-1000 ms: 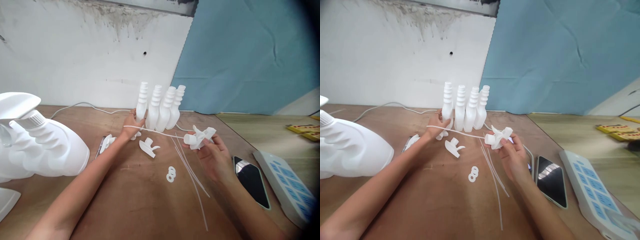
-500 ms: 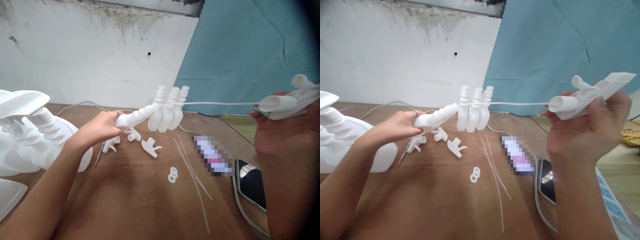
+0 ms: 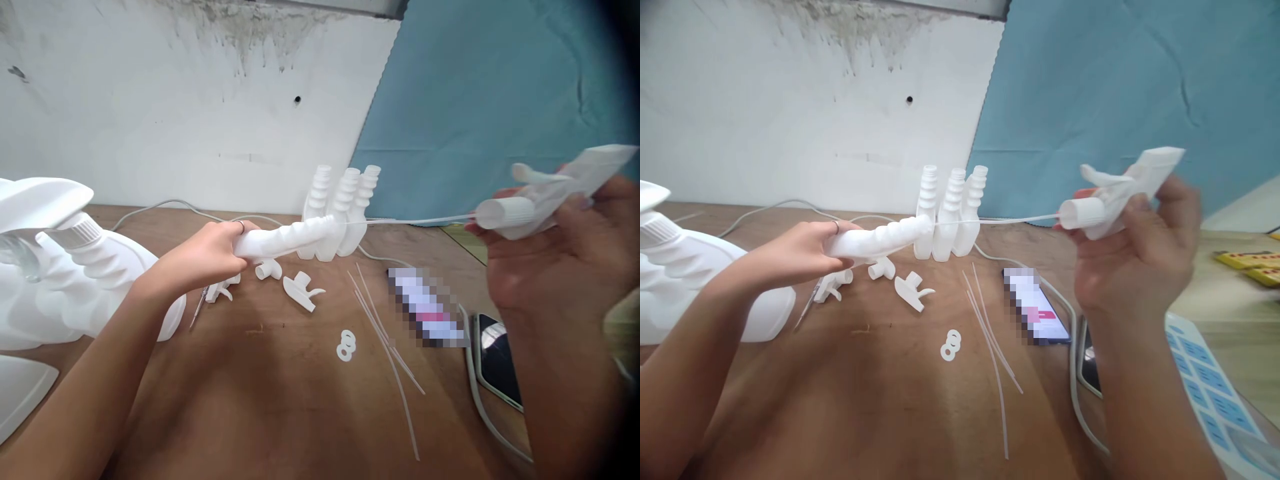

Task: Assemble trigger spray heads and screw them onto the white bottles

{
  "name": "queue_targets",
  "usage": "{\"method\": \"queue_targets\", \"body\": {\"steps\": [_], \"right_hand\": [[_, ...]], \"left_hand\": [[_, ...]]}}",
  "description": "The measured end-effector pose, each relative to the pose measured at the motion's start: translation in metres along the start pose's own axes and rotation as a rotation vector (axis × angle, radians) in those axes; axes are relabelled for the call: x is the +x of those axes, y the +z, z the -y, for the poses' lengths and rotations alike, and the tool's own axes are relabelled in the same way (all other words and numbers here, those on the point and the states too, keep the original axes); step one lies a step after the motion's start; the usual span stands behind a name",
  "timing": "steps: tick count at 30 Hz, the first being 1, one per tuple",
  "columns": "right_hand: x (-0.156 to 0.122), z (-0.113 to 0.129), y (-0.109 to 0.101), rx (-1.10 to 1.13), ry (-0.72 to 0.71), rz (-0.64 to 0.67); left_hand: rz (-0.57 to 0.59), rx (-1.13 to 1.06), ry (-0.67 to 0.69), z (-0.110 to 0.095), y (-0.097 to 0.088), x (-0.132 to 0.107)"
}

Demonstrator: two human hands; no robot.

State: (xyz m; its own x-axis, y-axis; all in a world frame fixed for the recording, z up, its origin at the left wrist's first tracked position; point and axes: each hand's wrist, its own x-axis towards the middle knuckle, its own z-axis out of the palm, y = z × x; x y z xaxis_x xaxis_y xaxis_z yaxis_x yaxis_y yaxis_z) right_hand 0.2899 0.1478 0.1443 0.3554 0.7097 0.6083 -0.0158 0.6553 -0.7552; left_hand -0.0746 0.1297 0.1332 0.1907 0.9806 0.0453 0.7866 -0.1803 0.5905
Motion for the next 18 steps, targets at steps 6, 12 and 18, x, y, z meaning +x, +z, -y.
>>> {"method": "queue_targets", "body": {"steps": [6,12,18], "right_hand": [[-0.039,0.009,0.044,0.023,-0.126,0.248],[-0.055,0.014,0.078,-0.038,-0.173,0.34],[-0.068,0.012,0.103,0.009,-0.02,0.457]], "left_hand": [[0.193,-0.176,0.098,-0.021,0.008,-0.011],[0.368,-0.309,0.187,-0.026,0.019,-0.005],[0.342,-0.384,0.252,-0.02,0.036,-0.001]]}}
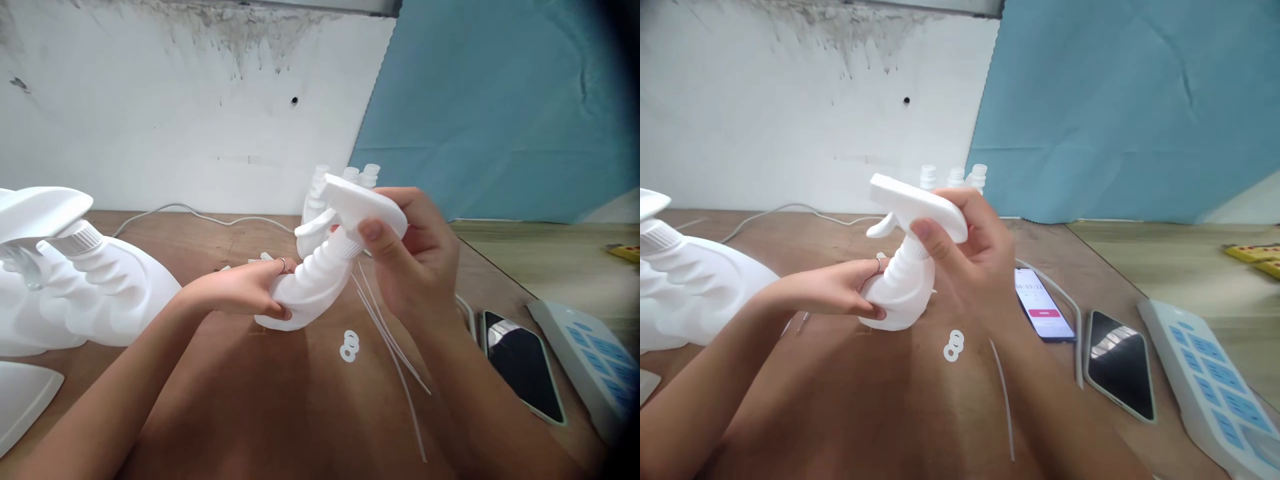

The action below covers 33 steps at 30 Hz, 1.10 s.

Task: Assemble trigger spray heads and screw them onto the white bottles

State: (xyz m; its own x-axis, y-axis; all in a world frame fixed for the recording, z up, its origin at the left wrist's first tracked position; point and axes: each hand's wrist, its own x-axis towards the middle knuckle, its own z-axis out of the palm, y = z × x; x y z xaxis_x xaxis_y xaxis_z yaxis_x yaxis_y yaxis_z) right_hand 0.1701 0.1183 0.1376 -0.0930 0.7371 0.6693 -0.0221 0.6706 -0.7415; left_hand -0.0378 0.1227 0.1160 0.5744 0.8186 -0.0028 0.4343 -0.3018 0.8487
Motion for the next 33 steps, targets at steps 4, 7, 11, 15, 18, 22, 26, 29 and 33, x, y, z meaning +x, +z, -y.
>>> {"method": "queue_targets", "body": {"steps": [4,7,11,15,18,22,26,29,33], "right_hand": [[-0.004,0.0,0.012,0.158,0.093,0.093],[-0.005,0.003,0.017,0.227,0.084,0.118],[-0.005,0.009,0.026,0.171,0.099,0.145],[-0.004,0.008,0.04,0.246,0.147,0.191],[-0.007,-0.001,0.046,0.319,0.187,0.225],[-0.017,-0.017,0.042,0.4,0.284,0.351],[-0.023,-0.024,0.033,0.431,0.314,0.46],[-0.023,-0.024,0.032,0.487,0.304,0.47],[-0.023,-0.022,0.039,0.516,0.344,0.392]], "left_hand": [[0.115,0.016,-0.062,0.001,0.001,0.001],[0.095,-0.13,0.014,-0.013,-0.004,-0.003],[-0.189,-0.412,0.273,-0.039,-0.004,-0.014],[-0.481,-0.445,0.403,-0.048,0.004,-0.017],[-0.614,-0.397,0.42,-0.041,0.008,-0.013],[-0.696,-0.401,0.454,-0.034,0.012,-0.008],[-0.688,-0.379,0.486,-0.033,0.013,-0.009],[-0.673,-0.371,0.507,-0.034,0.012,-0.01],[-0.626,-0.415,0.549,-0.034,0.01,-0.009]]}}
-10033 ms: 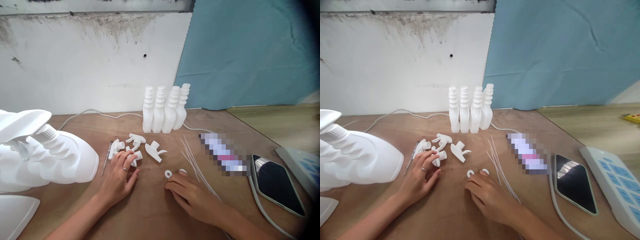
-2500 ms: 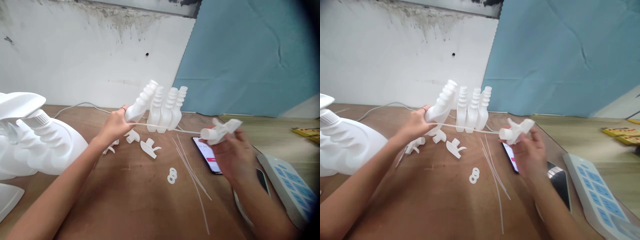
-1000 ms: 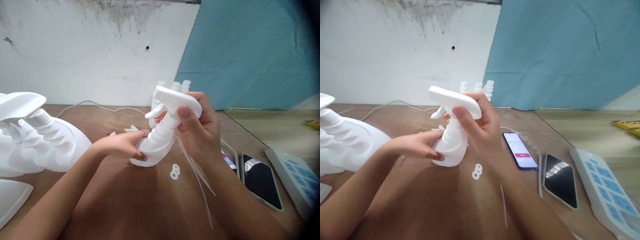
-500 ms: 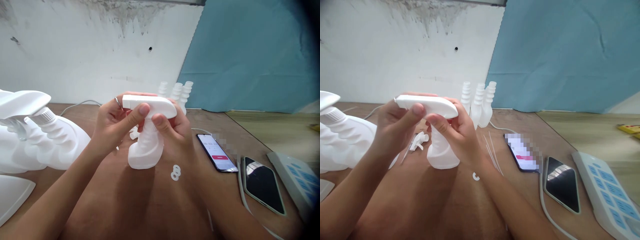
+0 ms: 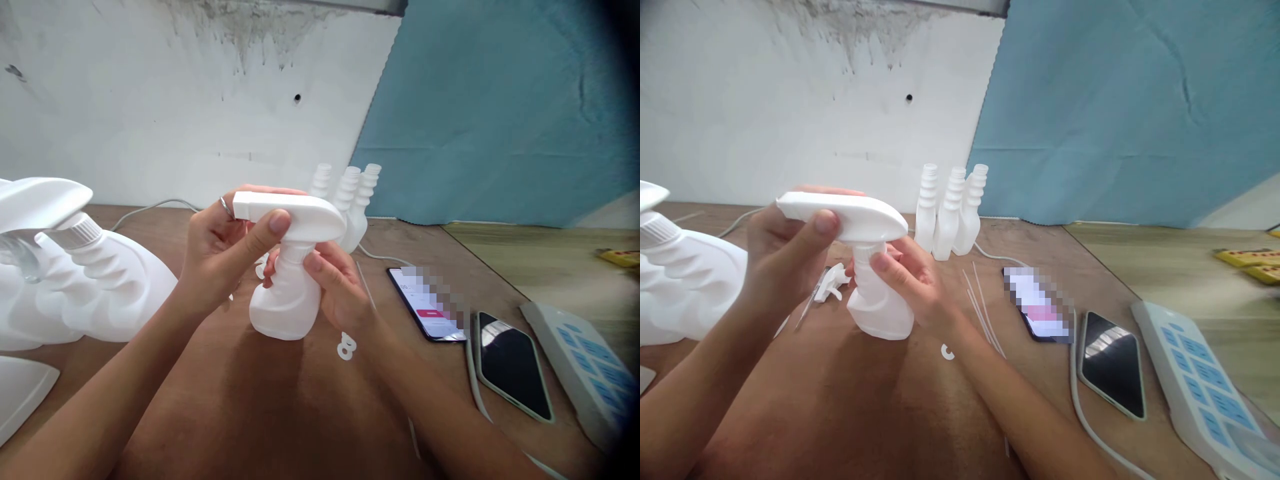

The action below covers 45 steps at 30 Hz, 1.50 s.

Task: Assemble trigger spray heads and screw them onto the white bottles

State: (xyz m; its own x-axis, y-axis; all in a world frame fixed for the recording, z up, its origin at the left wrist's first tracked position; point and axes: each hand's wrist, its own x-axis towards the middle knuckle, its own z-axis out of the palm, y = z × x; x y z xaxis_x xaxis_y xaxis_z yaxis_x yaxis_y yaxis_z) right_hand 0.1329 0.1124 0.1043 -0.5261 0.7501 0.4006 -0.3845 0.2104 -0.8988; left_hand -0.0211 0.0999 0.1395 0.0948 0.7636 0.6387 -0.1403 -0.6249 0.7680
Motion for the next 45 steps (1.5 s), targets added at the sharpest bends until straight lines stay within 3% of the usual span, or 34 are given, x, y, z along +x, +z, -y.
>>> {"method": "queue_targets", "body": {"steps": [6,11,22,27,31,34,39,45], "right_hand": [[0.001,-0.001,0.008,0.093,-0.04,-0.059],[0.0,0.003,0.011,-0.033,-0.021,-0.153],[-0.001,0.01,0.009,-0.086,-0.034,-0.03],[-0.002,0.009,0.008,-0.128,0.009,-0.11],[-0.003,0.009,0.008,-0.033,-0.012,-0.04],[-0.003,0.011,0.009,-0.1,0.004,-0.114],[-0.004,0.006,0.007,-0.033,-0.066,-0.029],[-0.003,-0.002,0.014,-0.086,-0.175,-0.146]], "left_hand": [[0.02,-0.031,0.0,-0.001,0.001,0.0],[0.056,-0.048,-0.017,-0.002,0.002,-0.001],[0.055,-0.053,-0.048,-0.002,0.003,-0.002],[0.032,-0.024,-0.064,-0.002,0.003,-0.003],[0.058,-0.005,-0.049,-0.002,0.001,-0.002],[0.056,0.01,-0.054,-0.003,0.001,-0.003],[-0.011,0.065,-0.035,-0.001,0.002,-0.004],[-0.04,0.084,-0.005,0.0,0.002,-0.004]]}}
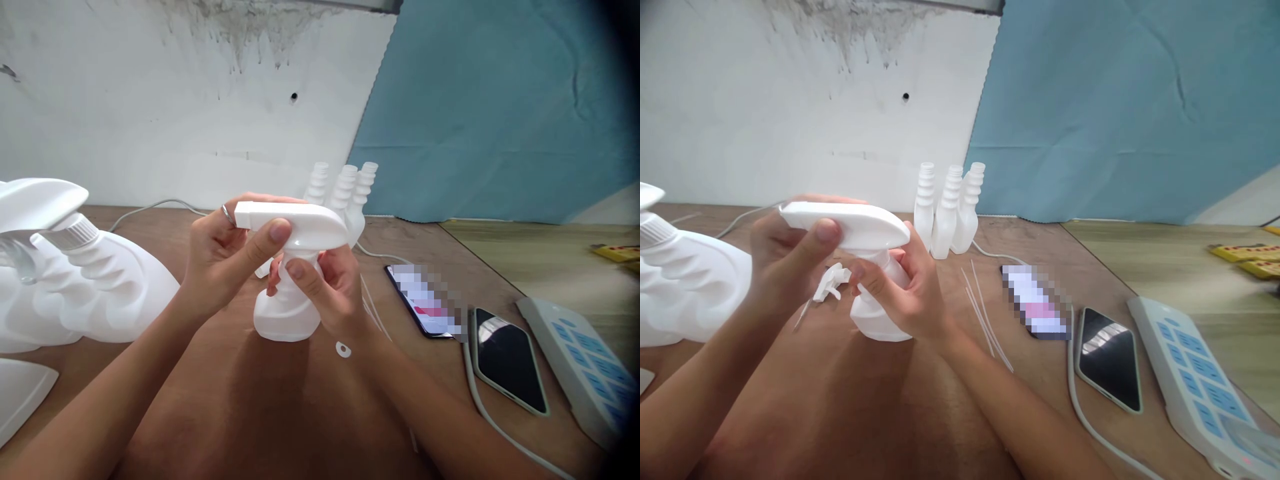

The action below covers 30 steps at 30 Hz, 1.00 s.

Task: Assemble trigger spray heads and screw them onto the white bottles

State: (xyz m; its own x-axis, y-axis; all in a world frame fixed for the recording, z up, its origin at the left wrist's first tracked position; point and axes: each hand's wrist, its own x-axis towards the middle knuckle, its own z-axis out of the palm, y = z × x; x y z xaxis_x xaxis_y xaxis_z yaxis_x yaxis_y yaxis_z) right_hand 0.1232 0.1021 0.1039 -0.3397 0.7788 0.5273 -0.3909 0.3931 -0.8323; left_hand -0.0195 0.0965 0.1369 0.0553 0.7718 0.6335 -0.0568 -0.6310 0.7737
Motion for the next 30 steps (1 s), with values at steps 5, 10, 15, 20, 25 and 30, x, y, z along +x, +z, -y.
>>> {"method": "queue_targets", "body": {"steps": [5,10,15,20,25,30], "right_hand": [[0.0,0.001,0.005,-0.041,0.006,-0.083],[0.002,0.009,-0.004,-0.044,0.096,0.054],[0.002,0.013,-0.005,-0.069,0.07,0.07],[-0.002,0.007,0.0,-0.132,0.042,-0.045],[0.0,0.013,-0.012,-0.164,0.113,0.006],[0.006,0.025,-0.031,-0.28,0.121,0.053]], "left_hand": [[0.042,-0.092,0.034,0.002,0.002,0.0],[0.032,-0.066,-0.017,0.002,0.001,-0.001],[0.04,-0.053,-0.026,0.001,0.002,-0.002],[0.028,-0.088,-0.031,0.006,0.006,-0.002],[0.044,-0.168,-0.088,0.028,0.009,-0.026],[0.142,-0.056,-0.357,0.064,0.006,-0.081]]}}
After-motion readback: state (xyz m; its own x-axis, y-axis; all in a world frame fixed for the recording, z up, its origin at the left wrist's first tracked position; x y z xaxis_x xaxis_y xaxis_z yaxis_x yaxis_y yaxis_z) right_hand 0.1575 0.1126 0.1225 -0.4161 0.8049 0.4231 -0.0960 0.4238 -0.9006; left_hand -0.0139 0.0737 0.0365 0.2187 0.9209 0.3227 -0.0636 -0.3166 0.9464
